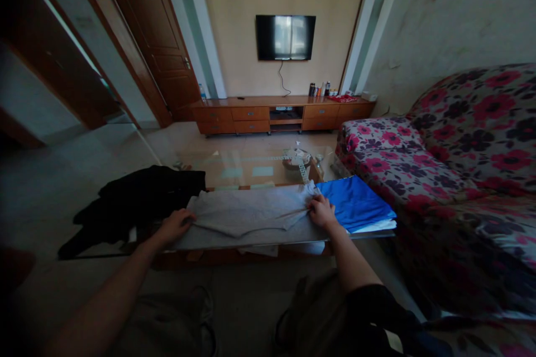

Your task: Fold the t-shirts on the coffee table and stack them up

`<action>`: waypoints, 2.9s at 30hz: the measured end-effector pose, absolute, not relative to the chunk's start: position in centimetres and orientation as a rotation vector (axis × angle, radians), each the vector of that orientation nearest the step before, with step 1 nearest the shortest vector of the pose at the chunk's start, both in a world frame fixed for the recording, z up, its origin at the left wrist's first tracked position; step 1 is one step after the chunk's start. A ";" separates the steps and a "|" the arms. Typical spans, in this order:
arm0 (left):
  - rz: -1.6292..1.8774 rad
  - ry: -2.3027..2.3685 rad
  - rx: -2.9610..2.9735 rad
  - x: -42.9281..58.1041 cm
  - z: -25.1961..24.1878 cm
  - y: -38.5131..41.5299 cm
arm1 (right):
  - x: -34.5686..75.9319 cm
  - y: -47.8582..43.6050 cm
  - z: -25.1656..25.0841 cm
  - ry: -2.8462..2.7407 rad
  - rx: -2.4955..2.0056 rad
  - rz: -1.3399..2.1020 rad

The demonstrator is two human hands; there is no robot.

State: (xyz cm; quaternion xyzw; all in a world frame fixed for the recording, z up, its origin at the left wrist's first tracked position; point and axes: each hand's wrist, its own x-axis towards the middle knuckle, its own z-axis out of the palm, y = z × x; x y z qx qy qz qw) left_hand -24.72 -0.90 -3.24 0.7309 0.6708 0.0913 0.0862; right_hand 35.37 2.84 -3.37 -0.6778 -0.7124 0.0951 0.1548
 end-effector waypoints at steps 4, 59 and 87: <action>0.176 2.044 2.319 -20.8 -2.8 -2.6 | 31.9 0.2 -2.7 -2.196 -1.931 0.154; 0.070 1.669 2.339 -11.6 -0.6 -2.7 | 37.0 6.3 -4.5 -1.363 -2.038 0.269; 0.610 2.258 1.359 -22.4 -3.4 3.1 | 36.5 7.0 -6.1 -1.715 -1.931 0.132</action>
